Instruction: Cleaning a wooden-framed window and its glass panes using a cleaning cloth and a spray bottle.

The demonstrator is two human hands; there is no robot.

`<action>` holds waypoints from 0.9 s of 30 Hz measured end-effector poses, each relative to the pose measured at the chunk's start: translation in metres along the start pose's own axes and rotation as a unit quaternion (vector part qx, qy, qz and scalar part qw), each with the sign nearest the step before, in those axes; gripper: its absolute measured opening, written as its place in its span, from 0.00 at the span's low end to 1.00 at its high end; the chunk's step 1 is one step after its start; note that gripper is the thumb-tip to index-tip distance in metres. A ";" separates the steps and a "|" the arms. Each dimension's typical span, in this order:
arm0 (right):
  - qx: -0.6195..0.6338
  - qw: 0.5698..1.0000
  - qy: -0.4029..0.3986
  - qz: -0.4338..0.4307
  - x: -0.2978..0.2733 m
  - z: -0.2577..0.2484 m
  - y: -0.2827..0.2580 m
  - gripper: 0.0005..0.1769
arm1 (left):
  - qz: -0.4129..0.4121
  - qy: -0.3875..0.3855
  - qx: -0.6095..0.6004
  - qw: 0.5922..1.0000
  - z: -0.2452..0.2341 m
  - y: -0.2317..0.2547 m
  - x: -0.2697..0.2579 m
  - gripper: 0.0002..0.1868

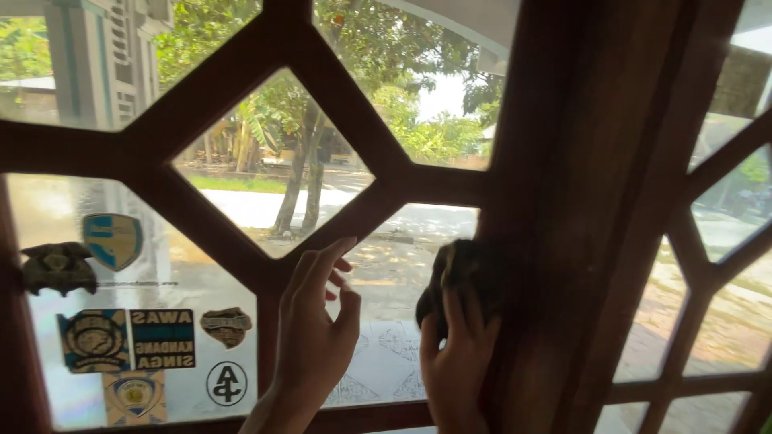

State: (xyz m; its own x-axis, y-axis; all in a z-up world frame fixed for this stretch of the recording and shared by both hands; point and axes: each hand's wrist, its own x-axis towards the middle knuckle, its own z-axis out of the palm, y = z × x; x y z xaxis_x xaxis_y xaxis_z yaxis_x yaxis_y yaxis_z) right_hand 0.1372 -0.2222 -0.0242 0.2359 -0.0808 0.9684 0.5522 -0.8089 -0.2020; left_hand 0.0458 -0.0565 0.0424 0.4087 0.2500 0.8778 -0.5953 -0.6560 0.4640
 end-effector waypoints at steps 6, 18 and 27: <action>0.049 0.998 0.023 0.036 -0.131 0.045 0.058 0.28 | -0.039 -0.011 -0.001 0.999 0.017 -0.007 -0.020 0.30; 0.110 0.987 -0.060 0.097 -0.109 0.020 0.042 0.29 | -0.049 -0.004 0.041 0.998 -0.005 0.012 -0.032 0.29; 0.360 0.884 -0.076 0.288 -0.137 0.041 0.079 0.31 | -0.071 0.053 0.100 0.991 -0.044 -0.016 -0.052 0.28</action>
State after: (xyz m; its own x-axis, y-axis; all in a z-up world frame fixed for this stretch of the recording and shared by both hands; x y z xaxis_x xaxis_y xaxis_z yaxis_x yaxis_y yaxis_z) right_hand 0.1816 -0.2515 -0.1791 0.7187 -0.2356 0.6542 0.6580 -0.0736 -0.7494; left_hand 0.0031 -0.0276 -0.0052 0.3975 0.4154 0.8182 -0.3839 -0.7346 0.5594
